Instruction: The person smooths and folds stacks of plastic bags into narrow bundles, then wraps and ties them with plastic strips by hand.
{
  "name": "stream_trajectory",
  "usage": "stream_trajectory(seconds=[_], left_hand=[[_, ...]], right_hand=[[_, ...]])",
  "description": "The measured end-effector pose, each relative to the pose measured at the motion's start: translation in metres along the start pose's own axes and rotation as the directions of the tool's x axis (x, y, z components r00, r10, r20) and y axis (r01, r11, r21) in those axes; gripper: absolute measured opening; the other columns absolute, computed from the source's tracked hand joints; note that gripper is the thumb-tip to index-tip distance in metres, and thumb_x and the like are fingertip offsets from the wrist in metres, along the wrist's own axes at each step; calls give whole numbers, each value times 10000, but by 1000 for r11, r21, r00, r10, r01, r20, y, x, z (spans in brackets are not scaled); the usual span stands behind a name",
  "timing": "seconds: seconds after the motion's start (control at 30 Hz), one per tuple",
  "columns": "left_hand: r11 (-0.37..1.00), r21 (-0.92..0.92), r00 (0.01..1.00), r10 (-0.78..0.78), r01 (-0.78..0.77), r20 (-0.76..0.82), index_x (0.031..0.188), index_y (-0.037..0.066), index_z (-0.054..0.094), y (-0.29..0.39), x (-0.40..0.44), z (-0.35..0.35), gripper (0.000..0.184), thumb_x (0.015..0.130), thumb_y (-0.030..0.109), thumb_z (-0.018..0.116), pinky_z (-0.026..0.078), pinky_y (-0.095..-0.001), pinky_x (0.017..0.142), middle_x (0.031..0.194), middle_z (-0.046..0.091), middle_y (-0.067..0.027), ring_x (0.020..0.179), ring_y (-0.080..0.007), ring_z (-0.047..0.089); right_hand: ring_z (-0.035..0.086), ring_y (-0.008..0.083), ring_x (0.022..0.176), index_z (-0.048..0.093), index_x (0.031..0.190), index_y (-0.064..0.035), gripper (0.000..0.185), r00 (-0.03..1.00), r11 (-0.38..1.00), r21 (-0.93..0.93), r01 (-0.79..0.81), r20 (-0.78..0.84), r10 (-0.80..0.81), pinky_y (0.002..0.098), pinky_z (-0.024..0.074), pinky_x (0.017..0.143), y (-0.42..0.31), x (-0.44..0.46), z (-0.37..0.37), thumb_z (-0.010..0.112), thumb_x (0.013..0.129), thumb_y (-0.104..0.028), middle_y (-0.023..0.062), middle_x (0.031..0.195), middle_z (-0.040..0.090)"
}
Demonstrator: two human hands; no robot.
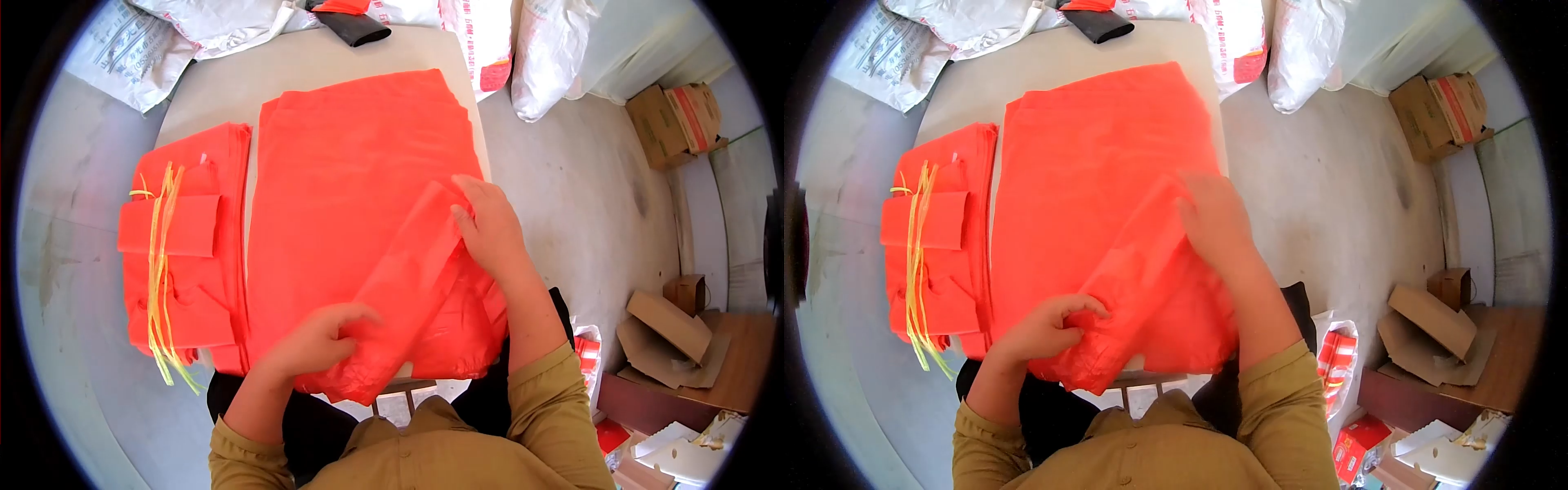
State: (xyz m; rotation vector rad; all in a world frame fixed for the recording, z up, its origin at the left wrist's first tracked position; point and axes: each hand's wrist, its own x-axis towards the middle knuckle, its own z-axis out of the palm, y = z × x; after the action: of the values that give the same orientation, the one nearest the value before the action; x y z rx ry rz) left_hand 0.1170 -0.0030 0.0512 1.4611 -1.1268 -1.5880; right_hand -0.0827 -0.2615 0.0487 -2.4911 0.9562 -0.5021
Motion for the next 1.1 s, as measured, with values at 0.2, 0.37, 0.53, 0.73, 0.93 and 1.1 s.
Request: stream_trajectory(seconds=[0.2, 0.37, 0.53, 0.73, 0.93, 1.1], left_hand=[[994, 106, 1000, -18, 15, 26, 1216, 21, 668, 8, -4, 1, 485, 777, -137, 535, 525, -317, 889, 1088, 707, -102, 1018, -178, 663], [994, 105, 998, -9, 3, 57, 1211, 28, 668, 7, -8, 2, 475, 784, -131, 532, 524, -321, 883, 1060, 699, -110, 1007, -194, 663], [992, 123, 999, -5, -1, 53, 1223, 34, 656, -1, -9, 4, 482, 787, -132, 536, 533, -323, 832, 1021, 682, -121, 950, -191, 664], [995, 101, 997, -22, 14, 79, 1232, 35, 647, -11, -8, 7, 477, 800, -136, 540, 537, -324, 732, 972, 658, -106, 844, -168, 656], [993, 114, 997, -27, 18, 76, 1227, 39, 649, -18, -9, 10, 469, 806, -137, 542, 532, -318, 699, 962, 651, -96, 810, -157, 651], [993, 116, 998, 17, -24, 61, 1195, 36, 653, -20, -8, 10, 462, 786, -142, 532, 518, -306, 823, 1015, 664, -88, 942, -163, 642]], right_hand=[[649, 291, 1154, 623, 1391, -26, 404, 1000, 990, 138, -16, 10, 15, 389, 519, 981, 12, 2, 7, 643, 1008, -151, 130, 1252, 702], [670, 248, 982, 673, 1289, -18, 318, 991, 987, 90, -130, 32, 127, 365, 534, 859, 6, 5, 6, 659, 992, -132, 96, 1091, 703], [665, 247, 949, 682, 1240, -13, 285, 993, 991, 63, -114, 41, 111, 361, 533, 847, 7, 5, 13, 676, 981, -133, 89, 1026, 690], [642, 189, 876, 691, 1204, -12, 270, 972, 959, 173, -224, 107, 208, 321, 525, 817, 11, 11, 15, 702, 978, -159, 64, 958, 684], [626, 116, 857, 726, 1109, 6, 209, 941, 879, 352, -321, 223, 255, 288, 516, 793, 14, 12, 16, 706, 983, -160, 21, 938, 713], [612, 94, 866, 733, 1096, 12, 176, 930, 798, 479, -367, 169, 327, 265, 507, 798, 13, 9, 18, 691, 984, -116, 5, 952, 708]])
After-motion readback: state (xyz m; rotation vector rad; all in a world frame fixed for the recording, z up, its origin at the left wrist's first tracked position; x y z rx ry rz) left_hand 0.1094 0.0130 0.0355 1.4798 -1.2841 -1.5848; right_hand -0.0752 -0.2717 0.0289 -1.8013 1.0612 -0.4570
